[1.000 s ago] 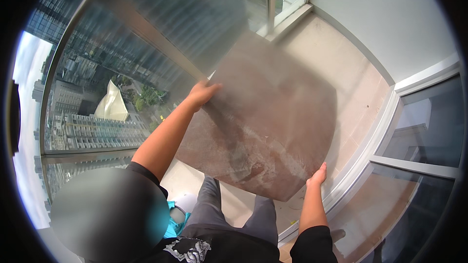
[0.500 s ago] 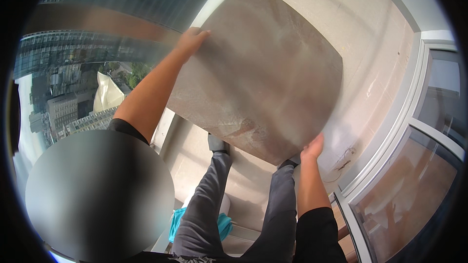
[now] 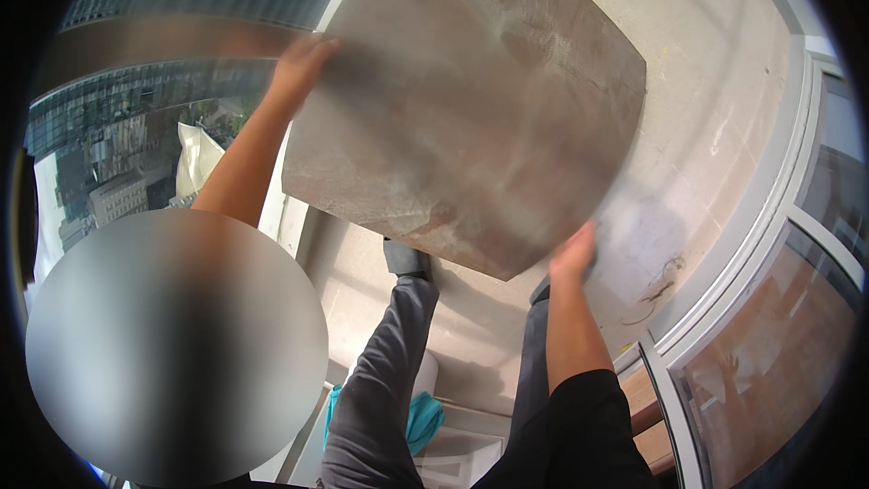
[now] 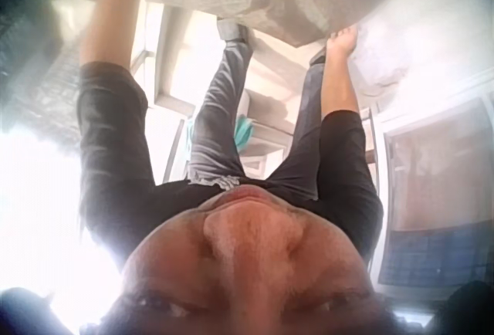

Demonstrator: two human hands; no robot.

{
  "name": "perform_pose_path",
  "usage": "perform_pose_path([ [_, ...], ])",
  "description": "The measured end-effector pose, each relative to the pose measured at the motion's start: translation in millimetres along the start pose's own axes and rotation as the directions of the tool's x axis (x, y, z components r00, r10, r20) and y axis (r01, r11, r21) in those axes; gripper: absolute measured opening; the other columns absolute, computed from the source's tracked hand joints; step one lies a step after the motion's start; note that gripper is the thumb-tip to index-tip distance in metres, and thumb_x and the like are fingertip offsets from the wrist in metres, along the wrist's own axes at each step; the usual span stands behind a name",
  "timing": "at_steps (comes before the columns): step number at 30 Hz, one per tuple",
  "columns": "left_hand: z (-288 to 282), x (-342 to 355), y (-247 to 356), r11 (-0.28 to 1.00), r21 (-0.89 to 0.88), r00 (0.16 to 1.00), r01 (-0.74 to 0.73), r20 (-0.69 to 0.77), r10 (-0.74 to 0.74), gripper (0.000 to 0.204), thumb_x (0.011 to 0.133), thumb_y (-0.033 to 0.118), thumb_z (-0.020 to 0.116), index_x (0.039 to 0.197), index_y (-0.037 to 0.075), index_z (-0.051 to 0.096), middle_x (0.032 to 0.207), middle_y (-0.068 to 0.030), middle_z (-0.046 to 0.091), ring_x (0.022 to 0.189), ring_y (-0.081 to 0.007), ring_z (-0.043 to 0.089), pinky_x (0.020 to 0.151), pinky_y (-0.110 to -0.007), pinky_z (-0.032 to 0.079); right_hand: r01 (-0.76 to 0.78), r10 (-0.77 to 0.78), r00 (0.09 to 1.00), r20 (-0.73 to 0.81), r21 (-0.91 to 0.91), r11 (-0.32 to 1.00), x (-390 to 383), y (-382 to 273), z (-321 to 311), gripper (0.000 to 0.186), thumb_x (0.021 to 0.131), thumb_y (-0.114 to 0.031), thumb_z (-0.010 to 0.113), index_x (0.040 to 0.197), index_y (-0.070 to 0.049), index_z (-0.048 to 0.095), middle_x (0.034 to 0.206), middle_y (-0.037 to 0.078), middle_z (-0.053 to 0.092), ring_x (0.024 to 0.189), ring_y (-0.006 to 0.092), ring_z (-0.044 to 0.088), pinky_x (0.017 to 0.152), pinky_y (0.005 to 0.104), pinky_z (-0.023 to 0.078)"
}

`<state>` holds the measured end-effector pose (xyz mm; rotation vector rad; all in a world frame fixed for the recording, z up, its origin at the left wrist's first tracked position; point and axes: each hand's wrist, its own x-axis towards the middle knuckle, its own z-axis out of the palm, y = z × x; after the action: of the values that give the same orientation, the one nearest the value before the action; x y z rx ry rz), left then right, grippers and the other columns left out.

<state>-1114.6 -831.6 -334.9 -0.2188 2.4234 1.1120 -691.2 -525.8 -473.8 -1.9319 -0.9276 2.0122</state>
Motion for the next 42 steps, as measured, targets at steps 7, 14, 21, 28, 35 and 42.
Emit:
perform_pose_path([
  [7, 9.0, 36.8, -24.4, 0.976, 0.206, 0.997, 0.072, 0.002, -0.074, 0.069, 0.077, 0.044, 0.066, 0.130, 0.002, 0.050, 0.117, -0.0167, 0.060, 0.106, -0.0254, 0.058, 0.089, -0.033, 0.043, -0.091, 0.093, 0.995, 0.022, -0.075, 0.993, -5.9, -2.2, 41.4, 0.069, 0.082, -0.054, 0.058, 0.133, -0.011, 0.040, 0.130, 0.009, 0.038, 0.130, 0.0283, 0.028, 0.111, 0.0517, 0.010],
  [14, 42.6, 29.8, -23.5, 0.833, 0.497, 0.967, 0.245, -0.184, -0.175, 0.075, 0.075, 0.049, 0.058, 0.139, 0.013, 0.043, 0.130, -0.0140, 0.053, 0.123, -0.0340, 0.040, 0.104, -0.046, 0.021, -0.160, 0.159, 0.987, -0.018, -0.118, 0.980, -1.4, -2.9, 62.4, 0.061, 0.080, -0.054, 0.060, 0.123, -0.012, 0.048, 0.124, 0.009, 0.042, 0.131, 0.0269, 0.026, 0.110, 0.0496, 0.010],
  [21, 80.1, 37.2, -32.8, 0.811, 0.483, 0.910, 0.331, -0.390, -0.139, 0.069, 0.076, 0.042, 0.055, 0.138, 0.015, 0.046, 0.140, -0.0178, 0.033, 0.126, -0.0343, 0.029, 0.102, -0.043, 0.023, -0.137, 0.123, 0.989, -0.080, -0.206, 0.969, 37.6, 15.5, 45.5, 0.056, 0.079, -0.054, 0.061, 0.116, -0.013, 0.052, 0.125, 0.009, 0.043, 0.133, 0.0276, 0.024, 0.111, 0.0462, 0.006],
  [28, 83.4, 53.4, -50.9, 0.767, 0.503, 0.889, 0.398, -0.417, -0.188, 0.067, 0.077, 0.042, 0.054, 0.138, 0.017, 0.045, 0.131, -0.0185, 0.039, 0.126, -0.0325, 0.032, 0.102, -0.043, 0.024, -0.162, 0.126, 0.985, -0.121, -0.356, 0.921, 79.1, 38.3, 19.1, 0.065, 0.080, -0.054, 0.059, 0.132, -0.016, 0.049, 0.129, 0.007, 0.045, 0.132, 0.0274, 0.025, 0.111, 0.0493, 0.006],
  [35, 96.4, -5.3, -82.5, 0.843, 0.510, 0.947, 0.168, -0.321, 0.006, 0.068, 0.080, 0.046, 0.057, 0.141, 0.021, 0.040, 0.126, -0.0144, 0.045, 0.120, -0.0310, 0.040, 0.102, -0.047, 0.028, -0.269, 0.227, 0.962, -0.149, -0.412, 0.871, 59.5, 28.9, 40.0, 0.071, 0.081, -0.055, 0.058, 0.139, -0.018, 0.041, 0.139, 0.006, 0.040, 0.134, 0.0268, 0.025, 0.111, 0.0505, 0.008],
  [42, 97.7, -193.7, -164.8, 0.832, 0.532, 0.987, 0.158, -0.109, -0.117, 0.057, 0.082, 0.034, 0.063, 0.134, 0.018, 0.047, 0.118, -0.0115, 0.050, 0.114, -0.0314, 0.046, 0.095, -0.048, 0.036, -0.076, 0.162, 0.985, 0.061, -0.688, 0.722, 50.0, -0.2, 15.4, 0.077, 0.084, -0.042, 0.060, 0.146, -0.008, 0.029, 0.152, 0.014, 0.026, 0.141, 0.0291, 0.021, 0.111, 0.0464, 0.020],
])
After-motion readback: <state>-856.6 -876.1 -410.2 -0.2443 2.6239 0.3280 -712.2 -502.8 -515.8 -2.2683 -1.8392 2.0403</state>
